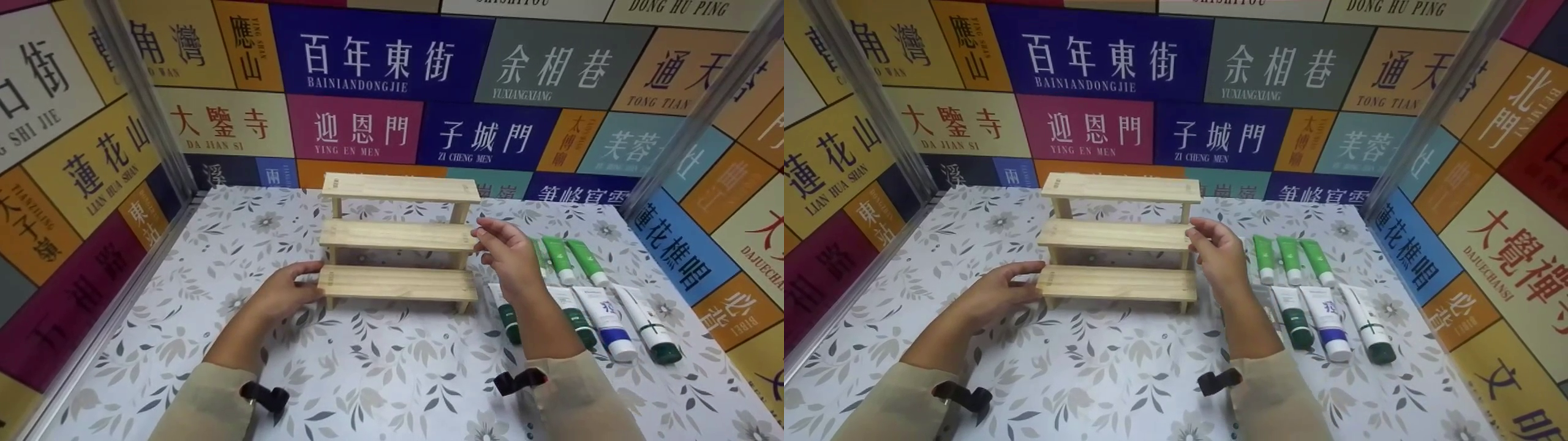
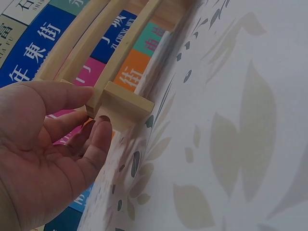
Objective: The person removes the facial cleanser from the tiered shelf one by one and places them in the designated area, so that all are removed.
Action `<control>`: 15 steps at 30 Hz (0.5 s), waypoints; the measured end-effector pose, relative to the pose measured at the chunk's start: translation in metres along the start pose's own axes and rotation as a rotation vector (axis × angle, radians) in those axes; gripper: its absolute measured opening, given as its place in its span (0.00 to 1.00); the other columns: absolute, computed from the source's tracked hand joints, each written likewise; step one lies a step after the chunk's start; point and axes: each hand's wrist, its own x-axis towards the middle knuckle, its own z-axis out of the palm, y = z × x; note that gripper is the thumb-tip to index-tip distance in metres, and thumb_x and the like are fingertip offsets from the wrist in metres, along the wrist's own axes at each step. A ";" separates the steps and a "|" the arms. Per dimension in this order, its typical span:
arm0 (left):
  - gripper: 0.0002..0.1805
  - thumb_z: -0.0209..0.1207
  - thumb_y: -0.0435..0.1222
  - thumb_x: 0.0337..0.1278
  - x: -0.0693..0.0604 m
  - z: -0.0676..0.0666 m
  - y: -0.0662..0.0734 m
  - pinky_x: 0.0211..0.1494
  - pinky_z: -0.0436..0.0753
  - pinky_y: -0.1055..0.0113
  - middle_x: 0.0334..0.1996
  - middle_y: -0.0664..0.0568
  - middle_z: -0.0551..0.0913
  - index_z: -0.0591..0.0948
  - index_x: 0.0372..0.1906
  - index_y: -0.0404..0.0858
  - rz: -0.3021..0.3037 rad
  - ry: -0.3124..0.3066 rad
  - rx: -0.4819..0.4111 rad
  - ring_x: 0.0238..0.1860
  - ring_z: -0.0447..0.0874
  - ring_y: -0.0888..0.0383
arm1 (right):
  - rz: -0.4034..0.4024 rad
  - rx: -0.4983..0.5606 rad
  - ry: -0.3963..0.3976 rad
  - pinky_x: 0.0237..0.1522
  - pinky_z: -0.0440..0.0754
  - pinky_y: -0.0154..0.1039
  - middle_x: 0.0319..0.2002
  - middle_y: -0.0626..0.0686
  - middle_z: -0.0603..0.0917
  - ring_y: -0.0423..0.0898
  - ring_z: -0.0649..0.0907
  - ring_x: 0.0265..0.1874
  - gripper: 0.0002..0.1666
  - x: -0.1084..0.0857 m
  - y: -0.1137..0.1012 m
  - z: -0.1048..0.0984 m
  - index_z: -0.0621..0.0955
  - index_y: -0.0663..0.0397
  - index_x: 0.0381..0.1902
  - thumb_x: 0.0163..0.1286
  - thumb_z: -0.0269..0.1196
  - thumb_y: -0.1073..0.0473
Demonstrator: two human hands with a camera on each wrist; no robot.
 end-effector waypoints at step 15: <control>0.36 0.63 0.35 0.68 0.000 0.000 0.000 0.68 0.83 0.52 0.80 0.47 0.70 0.69 0.80 0.43 0.040 0.015 -0.029 0.74 0.77 0.45 | -0.064 -0.077 0.038 0.40 0.84 0.35 0.50 0.45 0.87 0.44 0.84 0.44 0.20 0.003 -0.005 0.014 0.83 0.54 0.65 0.81 0.63 0.53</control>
